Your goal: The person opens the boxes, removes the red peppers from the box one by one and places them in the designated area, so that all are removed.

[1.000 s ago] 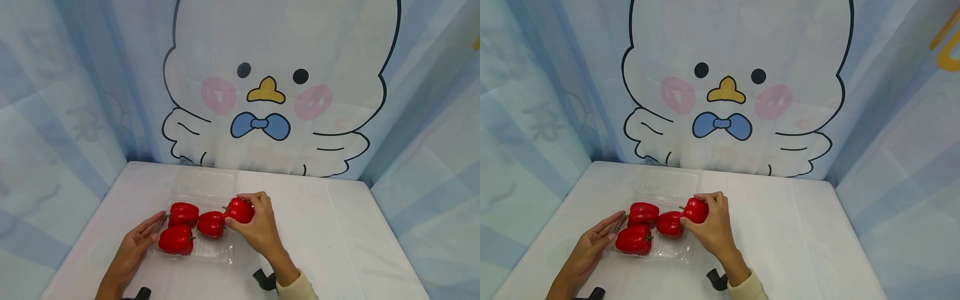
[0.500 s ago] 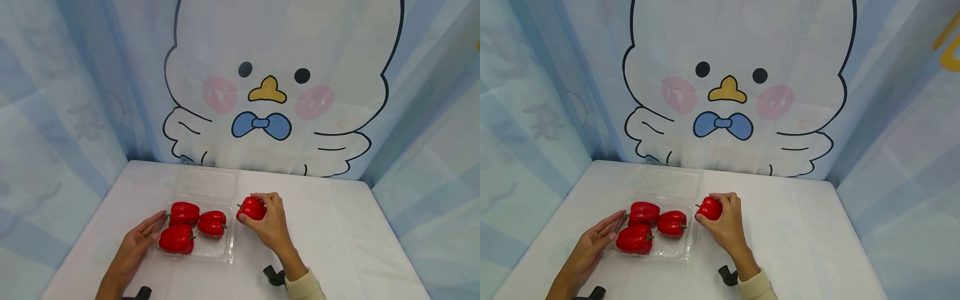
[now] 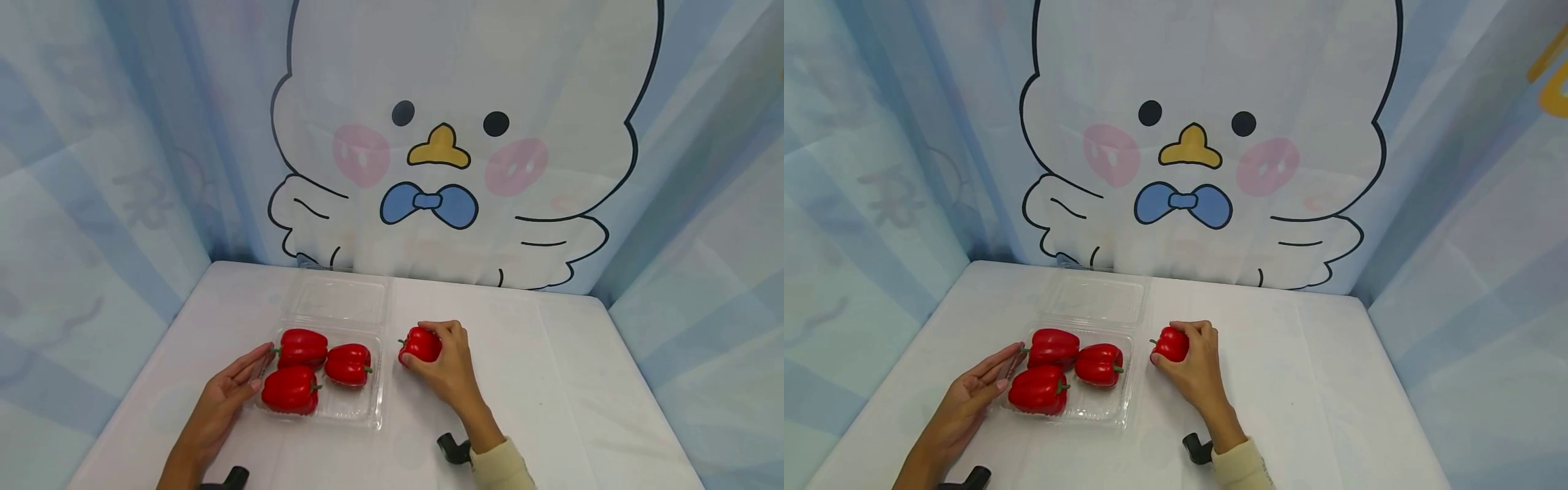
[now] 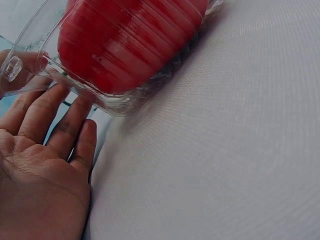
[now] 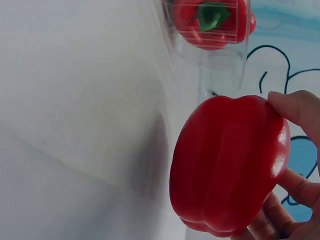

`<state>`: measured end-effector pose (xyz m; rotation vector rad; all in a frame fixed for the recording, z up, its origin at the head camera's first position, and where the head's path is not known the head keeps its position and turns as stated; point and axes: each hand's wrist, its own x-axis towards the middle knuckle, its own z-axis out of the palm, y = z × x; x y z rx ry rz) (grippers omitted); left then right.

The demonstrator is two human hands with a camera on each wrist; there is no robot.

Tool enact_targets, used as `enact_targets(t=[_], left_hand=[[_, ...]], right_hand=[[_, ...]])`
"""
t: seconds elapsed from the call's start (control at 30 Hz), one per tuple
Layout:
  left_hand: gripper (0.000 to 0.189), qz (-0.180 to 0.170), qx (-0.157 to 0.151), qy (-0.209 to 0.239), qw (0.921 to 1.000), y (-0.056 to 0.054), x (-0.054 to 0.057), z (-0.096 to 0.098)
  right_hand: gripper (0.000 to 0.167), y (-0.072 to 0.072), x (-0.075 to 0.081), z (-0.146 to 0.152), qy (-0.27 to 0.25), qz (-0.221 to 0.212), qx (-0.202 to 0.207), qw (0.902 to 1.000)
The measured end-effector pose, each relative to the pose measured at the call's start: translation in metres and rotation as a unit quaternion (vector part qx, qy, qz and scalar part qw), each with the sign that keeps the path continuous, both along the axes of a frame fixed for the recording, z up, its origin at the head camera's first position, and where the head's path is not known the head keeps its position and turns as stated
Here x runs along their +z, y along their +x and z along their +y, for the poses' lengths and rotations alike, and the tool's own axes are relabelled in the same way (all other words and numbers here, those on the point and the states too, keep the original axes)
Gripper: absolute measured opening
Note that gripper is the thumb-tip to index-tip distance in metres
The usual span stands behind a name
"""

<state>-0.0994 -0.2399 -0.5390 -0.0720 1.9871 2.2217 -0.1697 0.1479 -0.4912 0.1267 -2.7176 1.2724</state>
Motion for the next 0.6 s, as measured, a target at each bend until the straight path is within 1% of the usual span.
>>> enact_targets(t=[0.23,0.6], left_hand=[[0.069,-0.003,0.003,-0.002,1.0000,-0.0004,-0.0007,0.0000],[0.068,-0.004,0.003,-0.001,1.0000,-0.0005,0.0000,0.0000]], right_hand=[[0.060,-0.0052,-0.0085,0.0074,0.014,-0.013,-0.010,0.9998],[0.059,-0.0103,-0.0099,0.0112,0.016,-0.027,-0.004,0.9995]])
